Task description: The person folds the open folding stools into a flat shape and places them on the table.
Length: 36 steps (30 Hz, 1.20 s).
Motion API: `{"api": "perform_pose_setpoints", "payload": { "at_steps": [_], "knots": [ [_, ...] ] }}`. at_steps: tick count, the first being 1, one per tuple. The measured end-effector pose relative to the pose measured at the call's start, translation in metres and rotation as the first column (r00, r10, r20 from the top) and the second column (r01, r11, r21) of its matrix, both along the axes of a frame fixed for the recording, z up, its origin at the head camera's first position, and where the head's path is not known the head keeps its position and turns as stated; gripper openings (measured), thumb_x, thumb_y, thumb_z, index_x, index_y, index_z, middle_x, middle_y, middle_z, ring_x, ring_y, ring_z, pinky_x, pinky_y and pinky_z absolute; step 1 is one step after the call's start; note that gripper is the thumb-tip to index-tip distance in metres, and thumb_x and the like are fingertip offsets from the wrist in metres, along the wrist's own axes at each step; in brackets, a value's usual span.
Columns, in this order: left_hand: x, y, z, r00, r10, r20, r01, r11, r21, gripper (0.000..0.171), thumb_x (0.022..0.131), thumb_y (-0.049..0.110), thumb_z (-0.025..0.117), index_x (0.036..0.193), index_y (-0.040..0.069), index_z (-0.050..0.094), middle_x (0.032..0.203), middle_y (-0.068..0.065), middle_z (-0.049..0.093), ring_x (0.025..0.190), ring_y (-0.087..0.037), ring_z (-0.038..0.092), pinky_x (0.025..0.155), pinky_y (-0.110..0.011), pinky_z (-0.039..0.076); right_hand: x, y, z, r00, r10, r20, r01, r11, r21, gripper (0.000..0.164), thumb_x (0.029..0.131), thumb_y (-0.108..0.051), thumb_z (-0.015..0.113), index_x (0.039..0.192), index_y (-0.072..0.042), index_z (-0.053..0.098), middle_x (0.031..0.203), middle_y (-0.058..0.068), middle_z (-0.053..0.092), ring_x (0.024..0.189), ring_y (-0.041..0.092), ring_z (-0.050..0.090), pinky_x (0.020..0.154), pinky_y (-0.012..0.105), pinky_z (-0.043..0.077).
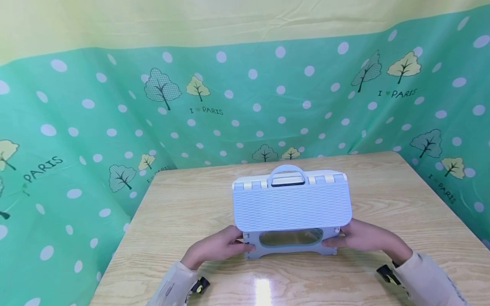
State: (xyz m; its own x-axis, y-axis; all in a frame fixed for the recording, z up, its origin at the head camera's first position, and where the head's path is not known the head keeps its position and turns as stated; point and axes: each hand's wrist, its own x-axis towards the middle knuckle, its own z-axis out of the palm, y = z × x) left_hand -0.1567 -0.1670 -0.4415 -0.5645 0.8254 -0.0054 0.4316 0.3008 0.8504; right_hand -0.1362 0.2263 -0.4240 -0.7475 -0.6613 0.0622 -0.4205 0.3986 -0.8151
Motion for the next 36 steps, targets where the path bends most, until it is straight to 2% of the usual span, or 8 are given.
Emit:
{"api": "perform_pose_setpoints", "payload": {
  "at_steps": [5,13,22,29,32,34,36],
  "knots": [
    [0.0002,0.0005,0.0015,0.999,0.007,0.040,-0.007,1.000,-0.002,0.060,0.102,0.022,0.058,0.155,0.026,0.030,0.150,-0.001,0.048,0.131,-0.026,0.052,0.105,-0.032,0.046,0.0012,-0.0019,0.0025,1.000,-0.011,0.008,0.011,1.000,-0.003,0.098,0.089,-0.025,0.075,0.160,-0.028,0.007,0.158,0.018,0.018,0.141,0.043,0.019,0.106,0.012,0.023],
    [0.0029,0.0016,0.0018,0.999,0.017,0.046,-0.017,1.000,-0.006,0.062,0.101,0.021,0.059,0.155,0.026,0.029,0.150,0.002,0.047,0.132,-0.021,0.051,0.106,-0.031,0.045,0.0005,-0.0012,0.0004,1.000,-0.017,0.006,0.017,1.000,0.016,0.097,0.089,-0.027,0.074,0.160,-0.026,0.007,0.157,0.019,0.018,0.141,0.045,0.020,0.109,0.020,0.027],
    [0.0020,0.0028,0.0028,0.999,0.019,0.028,-0.018,1.000,-0.016,0.064,0.101,0.021,0.059,0.156,0.030,0.027,0.153,0.006,0.043,0.134,-0.016,0.047,0.108,-0.031,0.043,0.0002,-0.0004,-0.0011,1.000,-0.003,0.003,0.003,1.000,-0.001,0.097,0.090,-0.027,0.074,0.160,-0.029,0.006,0.159,0.018,0.015,0.142,0.040,0.018,0.106,0.010,0.021],
    [0.0013,0.0023,0.0027,1.000,0.023,0.005,-0.023,0.999,-0.038,0.063,0.102,0.024,0.058,0.156,0.030,0.026,0.154,0.007,0.040,0.133,-0.012,0.046,0.108,-0.031,0.043,0.0000,-0.0002,-0.0004,1.000,0.000,0.002,0.000,1.000,0.001,0.097,0.090,-0.027,0.074,0.160,-0.028,0.006,0.159,0.018,0.016,0.141,0.040,0.019,0.105,0.010,0.021],
    [0.0010,0.0018,0.0019,1.000,0.026,-0.001,-0.026,0.999,-0.048,0.063,0.102,0.025,0.058,0.156,0.030,0.027,0.153,0.006,0.042,0.123,-0.010,0.052,0.099,-0.028,0.048,-0.0005,0.0000,-0.0004,1.000,0.005,0.003,-0.005,1.000,0.007,0.096,0.091,-0.027,0.073,0.160,-0.027,0.007,0.158,0.019,0.017,0.140,0.043,0.021,0.106,0.011,0.023],
    [0.0008,0.0013,0.0012,1.000,0.026,0.001,-0.026,0.998,-0.058,0.062,0.102,0.026,0.057,0.156,0.029,0.027,0.150,0.003,0.047,0.105,-0.008,0.057,0.084,-0.023,0.052,-0.0005,-0.0001,-0.0001,1.000,0.009,0.008,-0.010,1.000,0.007,0.095,0.091,-0.027,0.072,0.160,-0.027,0.007,0.158,0.020,0.018,0.140,0.045,0.021,0.106,0.012,0.024],
    [0.0010,0.0011,0.0008,1.000,0.028,0.008,-0.027,0.998,-0.064,0.061,0.102,0.027,0.057,0.156,0.028,0.028,0.145,-0.001,0.052,0.088,-0.005,0.056,0.071,-0.020,0.050,-0.0004,-0.0002,0.0000,1.000,0.017,0.006,-0.017,1.000,0.004,0.094,0.092,-0.027,0.072,0.160,-0.025,0.007,0.157,0.020,0.019,0.140,0.046,0.022,0.106,0.012,0.025]
  ]
}}
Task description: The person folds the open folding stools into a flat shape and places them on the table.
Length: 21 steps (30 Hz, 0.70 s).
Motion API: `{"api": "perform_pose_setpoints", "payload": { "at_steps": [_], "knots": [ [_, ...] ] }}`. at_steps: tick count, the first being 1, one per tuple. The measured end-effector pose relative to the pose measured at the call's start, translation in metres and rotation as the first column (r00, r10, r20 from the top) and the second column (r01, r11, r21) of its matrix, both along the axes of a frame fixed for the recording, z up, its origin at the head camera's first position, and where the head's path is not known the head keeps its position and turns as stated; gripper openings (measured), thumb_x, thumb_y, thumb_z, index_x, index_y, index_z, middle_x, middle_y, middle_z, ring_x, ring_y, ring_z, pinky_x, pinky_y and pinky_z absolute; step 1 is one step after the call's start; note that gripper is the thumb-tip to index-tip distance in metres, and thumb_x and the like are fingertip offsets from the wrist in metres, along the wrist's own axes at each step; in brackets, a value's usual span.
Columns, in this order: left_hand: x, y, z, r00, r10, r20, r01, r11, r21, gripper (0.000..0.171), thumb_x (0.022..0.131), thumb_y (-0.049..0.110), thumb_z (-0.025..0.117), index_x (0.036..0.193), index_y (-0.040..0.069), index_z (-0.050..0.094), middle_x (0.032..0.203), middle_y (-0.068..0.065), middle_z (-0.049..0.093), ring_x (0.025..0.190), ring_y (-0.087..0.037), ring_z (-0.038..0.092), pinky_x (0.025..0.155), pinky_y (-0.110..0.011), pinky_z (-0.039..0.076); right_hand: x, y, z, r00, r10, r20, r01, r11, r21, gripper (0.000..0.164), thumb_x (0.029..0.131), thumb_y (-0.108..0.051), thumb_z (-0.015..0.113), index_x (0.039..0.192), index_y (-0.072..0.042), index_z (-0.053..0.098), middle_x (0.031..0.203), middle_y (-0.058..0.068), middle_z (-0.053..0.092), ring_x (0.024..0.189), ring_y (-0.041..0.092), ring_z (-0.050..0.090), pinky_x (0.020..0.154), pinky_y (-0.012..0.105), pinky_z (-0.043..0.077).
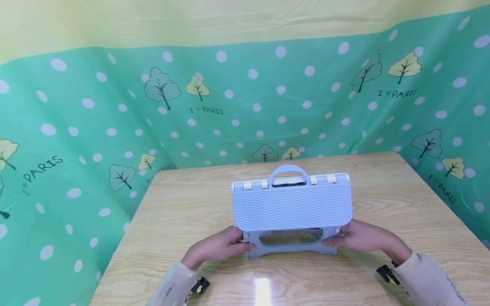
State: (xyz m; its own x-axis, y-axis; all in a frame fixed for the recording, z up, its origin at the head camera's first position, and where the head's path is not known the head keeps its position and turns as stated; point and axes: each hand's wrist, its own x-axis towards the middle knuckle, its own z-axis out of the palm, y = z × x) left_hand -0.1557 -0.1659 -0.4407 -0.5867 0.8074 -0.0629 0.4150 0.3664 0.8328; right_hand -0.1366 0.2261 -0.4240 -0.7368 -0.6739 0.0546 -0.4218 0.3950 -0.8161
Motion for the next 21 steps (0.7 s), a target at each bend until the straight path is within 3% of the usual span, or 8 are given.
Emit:
{"api": "perform_pose_setpoints", "payload": {
  "at_steps": [3,8,14,21],
  "knots": [
    [0.0001,-0.0002,0.0002,1.000,0.000,0.006,0.000,1.000,-0.010,0.058,0.103,0.028,0.056,0.155,0.027,0.031,0.132,-0.003,0.060,0.068,-0.002,0.047,0.058,-0.018,0.043,0.0004,0.0001,0.0005,1.000,0.013,-0.004,-0.013,1.000,-0.009,0.092,0.092,-0.027,0.071,0.160,-0.023,0.008,0.156,0.021,0.020,0.139,0.046,0.023,0.106,0.012,0.026],
    [0.0007,-0.0004,0.0012,1.000,0.007,0.007,-0.006,1.000,-0.025,0.056,0.103,0.030,0.055,0.154,0.027,0.032,0.112,0.005,0.062,0.061,-0.001,0.041,0.054,-0.018,0.041,0.0003,0.0006,0.0008,0.999,0.036,-0.013,-0.037,0.999,-0.021,0.091,0.094,-0.027,0.069,0.160,-0.022,0.007,0.156,0.022,0.021,0.139,0.043,0.024,0.105,0.013,0.027],
    [0.0016,-0.0012,0.0014,1.000,0.016,0.025,-0.014,0.999,-0.051,0.051,0.103,0.033,0.054,0.151,0.024,0.038,0.072,0.009,0.044,0.050,-0.001,0.033,0.047,-0.018,0.035,-0.0007,0.0005,-0.0016,0.999,0.026,-0.023,-0.026,0.999,-0.018,0.091,0.093,-0.024,0.070,0.160,-0.021,0.007,0.154,0.021,0.025,0.139,0.034,0.030,0.106,0.017,0.031],
    [0.0011,-0.0020,0.0003,0.999,0.028,0.038,-0.026,0.998,-0.064,0.046,0.104,0.033,0.053,0.145,0.013,0.048,0.063,0.009,0.039,0.046,-0.002,0.031,0.043,-0.019,0.031,-0.0021,0.0009,-0.0032,1.000,0.014,-0.010,-0.014,1.000,-0.004,0.094,0.093,-0.024,0.071,0.160,-0.023,0.004,0.154,0.023,0.026,0.136,0.047,0.031,0.106,0.024,0.036]
  ]
}}
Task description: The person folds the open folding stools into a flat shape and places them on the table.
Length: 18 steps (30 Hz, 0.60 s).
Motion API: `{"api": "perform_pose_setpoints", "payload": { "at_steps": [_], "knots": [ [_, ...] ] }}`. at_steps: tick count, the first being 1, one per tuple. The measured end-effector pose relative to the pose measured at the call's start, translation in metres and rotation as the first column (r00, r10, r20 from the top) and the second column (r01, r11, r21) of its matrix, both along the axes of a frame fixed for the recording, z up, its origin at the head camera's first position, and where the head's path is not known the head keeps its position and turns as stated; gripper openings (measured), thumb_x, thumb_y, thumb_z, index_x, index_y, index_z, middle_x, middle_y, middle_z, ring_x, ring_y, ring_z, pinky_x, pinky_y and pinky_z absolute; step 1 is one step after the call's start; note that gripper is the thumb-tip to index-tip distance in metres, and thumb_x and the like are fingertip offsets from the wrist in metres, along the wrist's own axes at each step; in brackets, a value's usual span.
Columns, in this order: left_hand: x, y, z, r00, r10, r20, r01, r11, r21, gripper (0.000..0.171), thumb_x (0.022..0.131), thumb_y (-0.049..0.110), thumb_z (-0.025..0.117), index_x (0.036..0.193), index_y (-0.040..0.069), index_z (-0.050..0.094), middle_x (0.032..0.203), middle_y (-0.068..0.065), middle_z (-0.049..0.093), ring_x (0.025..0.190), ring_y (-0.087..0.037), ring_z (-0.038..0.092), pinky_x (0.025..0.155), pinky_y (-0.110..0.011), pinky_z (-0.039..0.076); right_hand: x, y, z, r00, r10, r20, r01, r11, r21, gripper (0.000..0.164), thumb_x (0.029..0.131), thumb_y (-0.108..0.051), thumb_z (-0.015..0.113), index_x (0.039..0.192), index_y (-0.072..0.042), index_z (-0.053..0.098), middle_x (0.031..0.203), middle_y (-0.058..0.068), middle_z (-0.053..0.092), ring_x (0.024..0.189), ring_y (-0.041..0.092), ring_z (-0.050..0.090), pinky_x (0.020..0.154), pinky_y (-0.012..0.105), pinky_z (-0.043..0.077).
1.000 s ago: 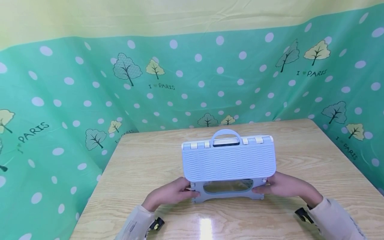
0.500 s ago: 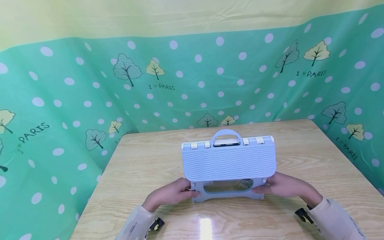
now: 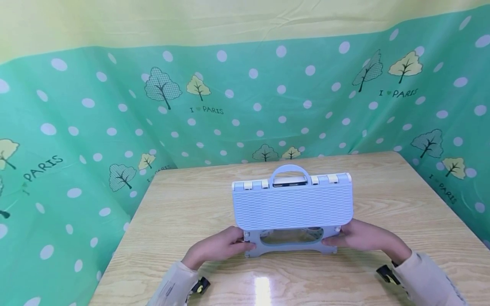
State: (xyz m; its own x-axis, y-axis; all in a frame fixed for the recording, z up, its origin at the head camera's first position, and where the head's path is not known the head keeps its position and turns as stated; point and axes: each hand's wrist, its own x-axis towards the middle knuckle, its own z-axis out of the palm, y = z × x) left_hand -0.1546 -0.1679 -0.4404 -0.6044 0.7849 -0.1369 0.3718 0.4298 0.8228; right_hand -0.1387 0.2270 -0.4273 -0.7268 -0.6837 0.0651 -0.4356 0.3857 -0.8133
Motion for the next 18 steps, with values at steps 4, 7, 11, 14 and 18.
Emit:
{"api": "perform_pose_setpoints", "payload": {
  "at_steps": [4,7,11,14,18],
  "knots": [
    [-0.0004,0.0002,-0.0004,1.000,0.005,-0.001,-0.006,1.000,-0.011,0.038,0.104,0.034,0.053,0.135,0.013,0.057,0.060,0.010,0.038,0.045,-0.002,0.030,0.043,-0.019,0.030,-0.0005,0.0000,-0.0001,1.000,0.002,0.009,-0.002,1.000,0.000,0.095,0.093,-0.023,0.071,0.160,-0.022,0.003,0.153,0.024,0.026,0.135,0.050,0.031,0.105,0.026,0.037],
    [-0.0006,0.0006,-0.0007,1.000,0.010,0.000,-0.010,1.000,-0.015,0.028,0.104,0.035,0.053,0.121,0.014,0.062,0.057,0.010,0.036,0.044,-0.002,0.028,0.042,-0.019,0.029,-0.0007,0.0001,-0.0001,1.000,0.004,0.014,-0.004,1.000,-0.001,0.094,0.093,-0.023,0.070,0.160,-0.021,0.005,0.152,0.024,0.027,0.135,0.050,0.032,0.105,0.025,0.037],
    [-0.0005,0.0014,-0.0009,1.000,0.013,0.001,-0.013,1.000,-0.021,0.022,0.104,0.035,0.053,0.103,0.016,0.064,0.055,0.011,0.034,0.044,-0.002,0.027,0.042,-0.019,0.028,-0.0011,0.0000,-0.0004,1.000,0.005,0.017,-0.005,1.000,0.000,0.092,0.093,-0.024,0.070,0.160,-0.021,0.006,0.151,0.023,0.031,0.134,0.050,0.033,0.105,0.025,0.036],
    [-0.0004,0.0023,-0.0007,1.000,0.012,0.004,-0.012,0.999,-0.032,0.034,0.104,0.036,0.053,0.076,0.017,0.054,0.053,0.012,0.031,0.043,-0.002,0.024,0.041,-0.018,0.026,-0.0012,-0.0001,-0.0005,1.000,0.004,0.014,-0.004,1.000,0.005,0.092,0.093,-0.024,0.070,0.160,-0.021,0.007,0.151,0.023,0.032,0.134,0.049,0.034,0.106,0.026,0.037],
    [-0.0002,0.0030,0.0001,1.000,0.011,0.007,-0.010,0.999,-0.045,0.049,0.104,0.037,0.052,0.062,0.018,0.035,0.051,0.012,0.027,0.042,-0.002,0.021,0.040,-0.018,0.024,-0.0013,0.0000,-0.0003,1.000,0.001,0.009,-0.001,1.000,0.008,0.091,0.094,-0.025,0.070,0.159,-0.020,0.008,0.151,0.023,0.032,0.135,0.049,0.034,0.106,0.026,0.037]
  ]
}}
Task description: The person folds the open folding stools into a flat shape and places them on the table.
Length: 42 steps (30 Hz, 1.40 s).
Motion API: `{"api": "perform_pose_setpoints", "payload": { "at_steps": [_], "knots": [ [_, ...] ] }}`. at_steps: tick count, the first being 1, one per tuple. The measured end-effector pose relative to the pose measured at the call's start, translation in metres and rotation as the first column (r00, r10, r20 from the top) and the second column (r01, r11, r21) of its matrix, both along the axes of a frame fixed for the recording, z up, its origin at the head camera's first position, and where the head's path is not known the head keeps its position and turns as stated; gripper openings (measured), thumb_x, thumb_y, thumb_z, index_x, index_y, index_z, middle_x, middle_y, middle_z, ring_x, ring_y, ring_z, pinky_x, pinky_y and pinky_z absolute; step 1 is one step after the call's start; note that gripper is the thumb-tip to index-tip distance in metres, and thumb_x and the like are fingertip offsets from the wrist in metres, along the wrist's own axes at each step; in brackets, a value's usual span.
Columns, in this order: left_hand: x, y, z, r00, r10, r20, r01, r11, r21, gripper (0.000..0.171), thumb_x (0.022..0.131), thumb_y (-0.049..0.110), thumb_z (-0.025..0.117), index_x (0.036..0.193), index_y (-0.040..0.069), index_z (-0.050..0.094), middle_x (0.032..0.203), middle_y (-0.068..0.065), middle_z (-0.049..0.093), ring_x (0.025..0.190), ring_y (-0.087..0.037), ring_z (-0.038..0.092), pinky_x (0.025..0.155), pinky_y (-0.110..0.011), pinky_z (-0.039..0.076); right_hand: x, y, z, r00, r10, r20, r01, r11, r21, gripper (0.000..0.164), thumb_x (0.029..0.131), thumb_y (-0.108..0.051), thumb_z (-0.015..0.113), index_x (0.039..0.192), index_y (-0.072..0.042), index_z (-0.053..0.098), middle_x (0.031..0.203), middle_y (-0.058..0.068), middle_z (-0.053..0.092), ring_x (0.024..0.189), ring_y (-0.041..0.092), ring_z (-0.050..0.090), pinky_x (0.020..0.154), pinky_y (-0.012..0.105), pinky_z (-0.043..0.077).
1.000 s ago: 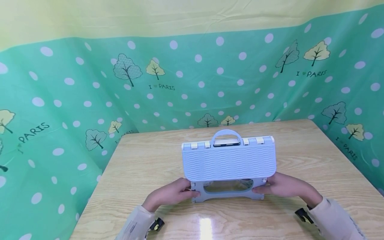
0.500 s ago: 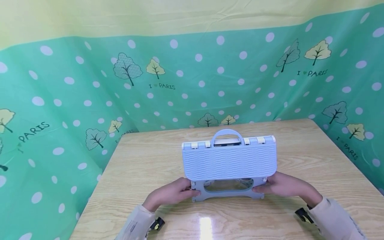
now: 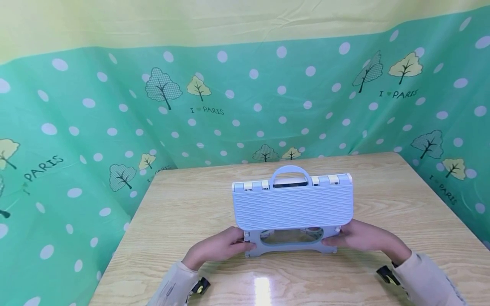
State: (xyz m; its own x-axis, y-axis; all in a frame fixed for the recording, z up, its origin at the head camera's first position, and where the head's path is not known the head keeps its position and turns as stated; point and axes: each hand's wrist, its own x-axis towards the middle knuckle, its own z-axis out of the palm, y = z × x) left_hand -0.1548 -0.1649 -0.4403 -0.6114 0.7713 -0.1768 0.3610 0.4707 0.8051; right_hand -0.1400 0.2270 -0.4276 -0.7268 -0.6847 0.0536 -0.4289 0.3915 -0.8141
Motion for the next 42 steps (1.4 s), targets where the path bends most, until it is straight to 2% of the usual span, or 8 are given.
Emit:
{"api": "perform_pose_setpoints", "payload": {
  "at_steps": [3,7,13,24,30,33,39,42],
  "knots": [
    [0.0001,0.0001,0.0001,1.000,-0.002,0.001,0.002,1.000,0.005,0.045,0.104,0.037,0.052,0.065,0.017,0.042,0.052,0.012,0.028,0.042,-0.003,0.022,0.040,-0.019,0.025,0.0001,-0.0001,0.0000,1.000,-0.002,0.001,0.002,1.000,-0.003,0.090,0.094,-0.024,0.070,0.159,-0.020,0.008,0.150,0.023,0.033,0.134,0.050,0.035,0.106,0.026,0.037],
    [-0.0004,-0.0006,-0.0002,1.000,-0.003,-0.006,0.004,1.000,0.023,0.029,0.104,0.035,0.052,0.089,0.011,0.061,0.055,0.011,0.032,0.044,-0.002,0.025,0.042,-0.019,0.027,0.0000,-0.0003,0.0004,1.000,-0.002,0.000,0.002,1.000,-0.008,0.090,0.093,-0.024,0.070,0.159,-0.020,0.009,0.150,0.023,0.034,0.134,0.050,0.037,0.105,0.027,0.037],
    [-0.0007,-0.0018,-0.0004,1.000,-0.006,-0.015,0.006,0.999,0.033,0.026,0.105,0.033,0.051,0.116,0.013,0.062,0.059,0.011,0.036,0.046,-0.002,0.029,0.044,-0.019,0.029,-0.0002,-0.0006,0.0012,1.000,0.001,0.003,-0.001,1.000,-0.011,0.087,0.094,-0.024,0.069,0.158,-0.021,0.012,0.149,0.020,0.036,0.133,0.048,0.038,0.105,0.028,0.039],
    [-0.0008,0.0000,-0.0007,1.000,-0.002,-0.004,0.002,1.000,0.021,0.030,0.105,0.034,0.051,0.097,0.009,0.064,0.057,0.011,0.034,0.045,-0.002,0.027,0.043,-0.019,0.028,0.0006,-0.0004,0.0018,1.000,-0.013,0.002,0.013,1.000,-0.005,0.086,0.094,-0.024,0.070,0.158,-0.020,0.014,0.149,0.021,0.036,0.133,0.048,0.037,0.105,0.026,0.037],
    [-0.0013,0.0001,-0.0015,1.000,0.000,-0.007,0.000,1.000,0.017,0.030,0.105,0.035,0.051,0.096,0.009,0.064,0.056,0.011,0.033,0.045,-0.003,0.026,0.043,-0.019,0.028,0.0016,-0.0007,0.0046,1.000,-0.019,0.007,0.019,1.000,0.004,0.086,0.094,-0.025,0.070,0.158,-0.012,0.013,0.149,0.023,0.036,0.134,0.050,0.036,0.106,0.035,0.038],
    [-0.0016,0.0003,-0.0017,1.000,-0.003,-0.005,0.003,1.000,0.012,0.037,0.105,0.036,0.051,0.087,0.005,0.060,0.055,0.011,0.031,0.044,-0.003,0.024,0.043,-0.019,0.027,0.0023,-0.0005,0.0067,1.000,-0.017,0.004,0.017,1.000,0.004,0.086,0.094,-0.025,0.069,0.157,-0.010,0.014,0.150,0.024,0.035,0.134,0.052,0.035,0.107,0.035,0.037],
    [-0.0012,0.0003,-0.0012,1.000,-0.001,-0.001,0.001,1.000,0.017,0.033,0.105,0.035,0.051,0.093,0.006,0.063,0.055,0.011,0.032,0.044,-0.003,0.024,0.043,-0.019,0.027,0.0017,-0.0006,0.0062,1.000,-0.026,0.004,0.026,1.000,0.017,0.083,0.094,-0.025,0.069,0.156,-0.008,0.017,0.149,0.023,0.036,0.135,0.051,0.034,0.107,0.037,0.037],
    [-0.0009,0.0005,-0.0007,1.000,-0.002,-0.001,0.002,1.000,0.012,0.033,0.105,0.035,0.051,0.087,0.009,0.060,0.055,0.011,0.031,0.044,-0.003,0.024,0.043,-0.019,0.027,0.0009,-0.0010,0.0045,0.999,-0.033,0.007,0.033,0.999,0.026,0.083,0.094,-0.025,0.069,0.156,-0.008,0.018,0.149,0.022,0.037,0.134,0.049,0.035,0.106,0.039,0.038]
  ]
}}
